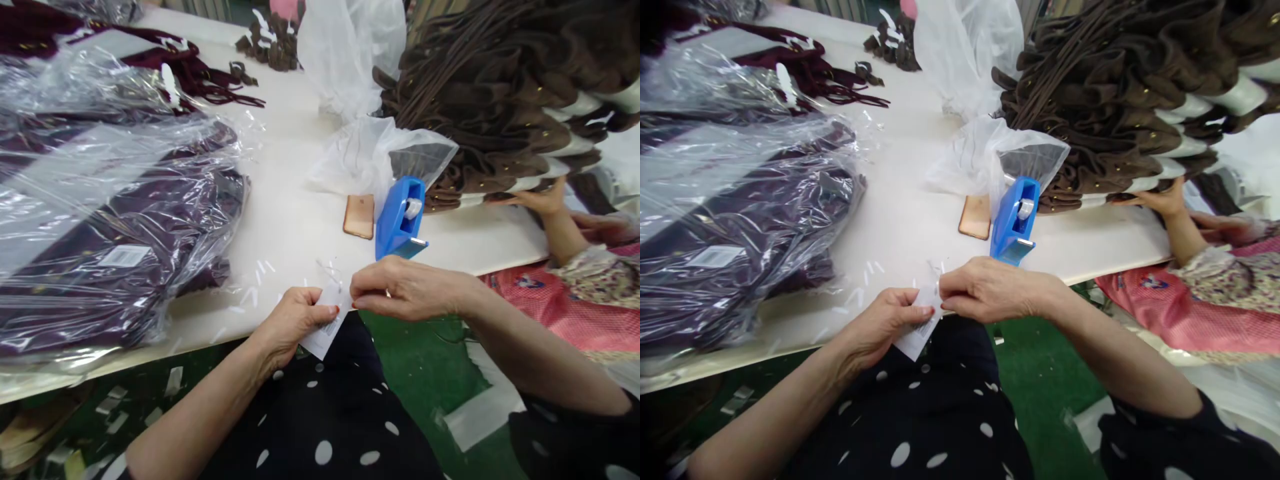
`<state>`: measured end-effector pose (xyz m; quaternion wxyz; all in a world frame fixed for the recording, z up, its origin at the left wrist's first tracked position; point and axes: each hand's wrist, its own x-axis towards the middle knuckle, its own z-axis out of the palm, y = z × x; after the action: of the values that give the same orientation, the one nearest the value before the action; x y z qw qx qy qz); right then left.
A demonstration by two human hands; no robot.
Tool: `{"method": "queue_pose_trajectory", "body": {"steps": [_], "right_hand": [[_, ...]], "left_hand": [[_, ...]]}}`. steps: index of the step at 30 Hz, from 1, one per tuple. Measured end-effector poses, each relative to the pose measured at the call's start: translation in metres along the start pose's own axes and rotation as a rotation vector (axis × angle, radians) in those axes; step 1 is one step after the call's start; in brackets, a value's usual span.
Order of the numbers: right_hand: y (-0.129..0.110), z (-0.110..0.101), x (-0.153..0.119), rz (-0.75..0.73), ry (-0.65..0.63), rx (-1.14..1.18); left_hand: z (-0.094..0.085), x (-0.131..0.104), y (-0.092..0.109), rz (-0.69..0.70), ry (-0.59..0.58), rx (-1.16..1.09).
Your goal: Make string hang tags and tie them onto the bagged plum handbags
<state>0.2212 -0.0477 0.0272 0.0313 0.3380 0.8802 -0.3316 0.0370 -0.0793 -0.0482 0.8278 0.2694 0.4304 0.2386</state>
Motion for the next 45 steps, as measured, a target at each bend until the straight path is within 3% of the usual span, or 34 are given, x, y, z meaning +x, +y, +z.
{"method": "queue_pose_trajectory", "body": {"steps": [5,10,17,28,36,45], "right_hand": [[-0.007,-0.005,0.018,-0.023,-0.093,-0.166],[-0.018,-0.011,0.031,0.049,-0.194,-0.315],[-0.019,-0.012,0.044,0.072,-0.267,-0.355],[-0.002,-0.001,0.053,0.302,-0.264,-0.032],[0.021,-0.007,0.042,0.252,-0.472,0.532],[0.023,-0.004,0.035,0.245,-0.459,0.646]], "left_hand": [[-0.007,-0.004,-0.003,-0.004,0.005,0.033],[-0.013,-0.004,-0.004,-0.026,-0.012,0.054],[-0.016,-0.004,-0.007,-0.011,-0.014,0.089],[-0.015,-0.002,-0.007,0.011,0.078,0.105],[-0.022,-0.003,-0.014,-0.048,-0.051,0.012],[-0.026,-0.001,-0.019,-0.079,-0.155,-0.037]]}}
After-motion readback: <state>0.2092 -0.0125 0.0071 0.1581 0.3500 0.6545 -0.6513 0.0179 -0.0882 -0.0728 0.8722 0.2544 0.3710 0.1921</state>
